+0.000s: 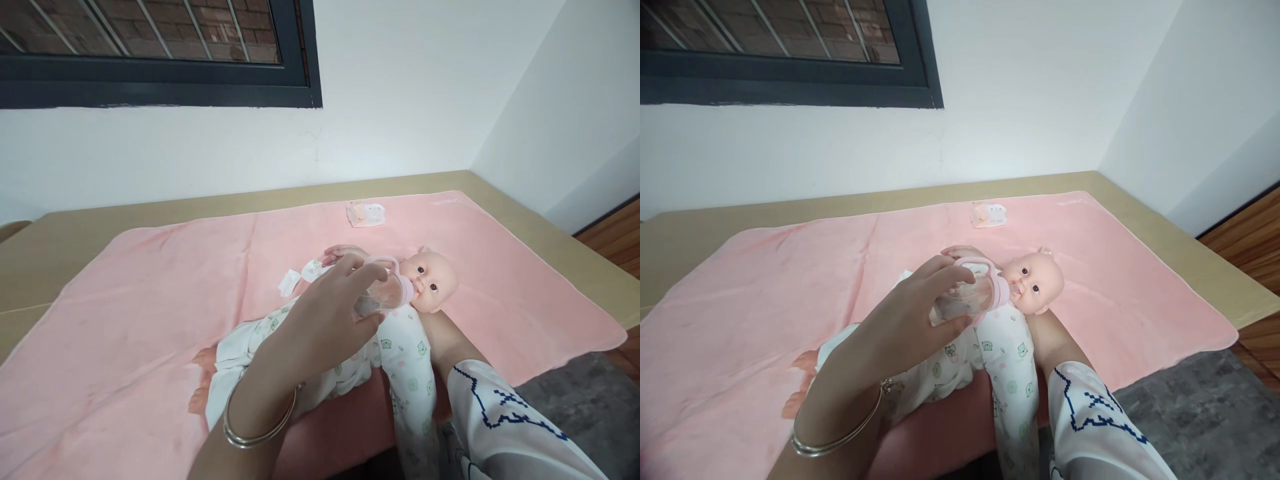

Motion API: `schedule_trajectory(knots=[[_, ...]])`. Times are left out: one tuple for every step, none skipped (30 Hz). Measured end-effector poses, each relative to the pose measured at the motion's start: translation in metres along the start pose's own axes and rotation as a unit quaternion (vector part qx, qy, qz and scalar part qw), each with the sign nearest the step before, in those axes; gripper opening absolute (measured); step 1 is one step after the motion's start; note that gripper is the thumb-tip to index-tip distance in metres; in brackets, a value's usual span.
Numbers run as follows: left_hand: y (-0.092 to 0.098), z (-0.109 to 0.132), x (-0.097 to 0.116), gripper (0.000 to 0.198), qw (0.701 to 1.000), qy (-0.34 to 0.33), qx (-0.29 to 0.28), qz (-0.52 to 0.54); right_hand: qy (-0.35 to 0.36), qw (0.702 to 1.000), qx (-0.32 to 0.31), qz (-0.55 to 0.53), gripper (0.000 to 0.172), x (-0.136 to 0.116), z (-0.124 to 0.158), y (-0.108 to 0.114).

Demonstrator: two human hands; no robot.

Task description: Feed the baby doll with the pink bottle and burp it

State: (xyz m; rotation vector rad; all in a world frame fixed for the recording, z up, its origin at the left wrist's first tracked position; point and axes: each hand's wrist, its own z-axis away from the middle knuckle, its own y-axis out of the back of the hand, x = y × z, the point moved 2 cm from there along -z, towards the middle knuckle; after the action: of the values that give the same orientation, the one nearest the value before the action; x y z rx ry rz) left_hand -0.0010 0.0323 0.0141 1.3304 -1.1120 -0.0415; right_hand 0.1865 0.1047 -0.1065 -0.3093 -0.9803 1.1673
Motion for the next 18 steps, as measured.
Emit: schedule_trajectory(knots=[[0.0,0.0,0.0,0.033,1.0,0.002,0.001,0.001,0.015,0.999,-0.001,0.044,0.052,-0.001,-0.002,0.002],[0.0,0.0,0.0,0.033,1.0,0.003,0.001,0.001,0.023,0.997,-0.009,0.073,0.053,-0.001,-0.004,0.003],[0.0,0.0,-0.001,0.033,1.0,0.004,0.001,0.0,0.031,0.995,-0.015,0.097,0.053,-0.002,-0.006,0.004],[0.0,0.0,-0.001,0.034,1.0,0.005,0.001,0.0,0.041,0.993,-0.02,0.111,0.053,-0.003,-0.007,0.004],[0.0,0.0,-0.002,0.034,1.0,0.004,0.0,0.0,0.042,0.993,-0.019,0.107,0.052,-0.003,-0.007,0.003],[0.0,0.0,-0.002,0.034,1.0,0.003,0.0,0.0,0.033,0.996,-0.012,0.078,0.051,-0.004,-0.005,0.002],[-0.001,0.0,-0.002,0.034,1.0,0.002,0.0,0.001,0.016,0.999,0.0,0.032,0.048,-0.003,-0.003,0.0],[-0.001,-0.001,-0.002,0.034,1.0,0.0,0.0,0.002,-0.007,1.0,0.021,-0.016,0.044,-0.002,0.001,-0.002],[-0.001,-0.001,-0.002,0.034,1.0,0.0,0.0,0.003,-0.026,0.997,0.038,-0.061,0.042,-0.001,0.005,-0.004],[-0.001,-0.001,-0.002,0.035,1.0,-0.001,0.0,0.003,-0.038,0.994,0.048,-0.092,0.04,0.0,0.009,-0.007],[-0.001,0.0,-0.002,0.035,1.0,0.0,0.001,0.004,-0.033,0.993,0.051,-0.101,0.04,0.0,0.012,-0.009],[0.0,0.0,-0.002,0.035,1.0,0.0,0.001,0.005,-0.025,0.994,0.048,-0.09,0.042,0.001,0.015,-0.011],[0.0,0.0,-0.002,0.036,1.0,0.001,0.001,0.005,-0.014,0.996,0.044,-0.07,0.043,0.001,0.017,-0.011],[0.0,0.0,-0.002,0.036,1.0,0.002,0.002,0.005,-0.005,0.998,0.037,-0.047,0.045,0.001,0.018,-0.011],[0.0,0.0,-0.002,0.036,1.0,0.004,0.001,0.005,-0.001,0.999,0.03,-0.024,0.044,0.001,0.018,-0.011],[-0.001,-0.001,-0.001,0.036,1.0,0.005,0.0,0.004,0.0,1.0,0.024,-0.007,0.043,0.001,0.016,-0.01],[-0.001,-0.001,-0.001,0.035,1.0,0.006,-0.001,0.003,-0.001,1.0,0.016,-0.001,0.043,0.001,0.014,-0.008],[-0.001,-0.001,-0.001,0.035,1.0,0.006,-0.003,0.002,0.0,1.0,0.008,-0.001,0.042,0.001,0.012,-0.007]])
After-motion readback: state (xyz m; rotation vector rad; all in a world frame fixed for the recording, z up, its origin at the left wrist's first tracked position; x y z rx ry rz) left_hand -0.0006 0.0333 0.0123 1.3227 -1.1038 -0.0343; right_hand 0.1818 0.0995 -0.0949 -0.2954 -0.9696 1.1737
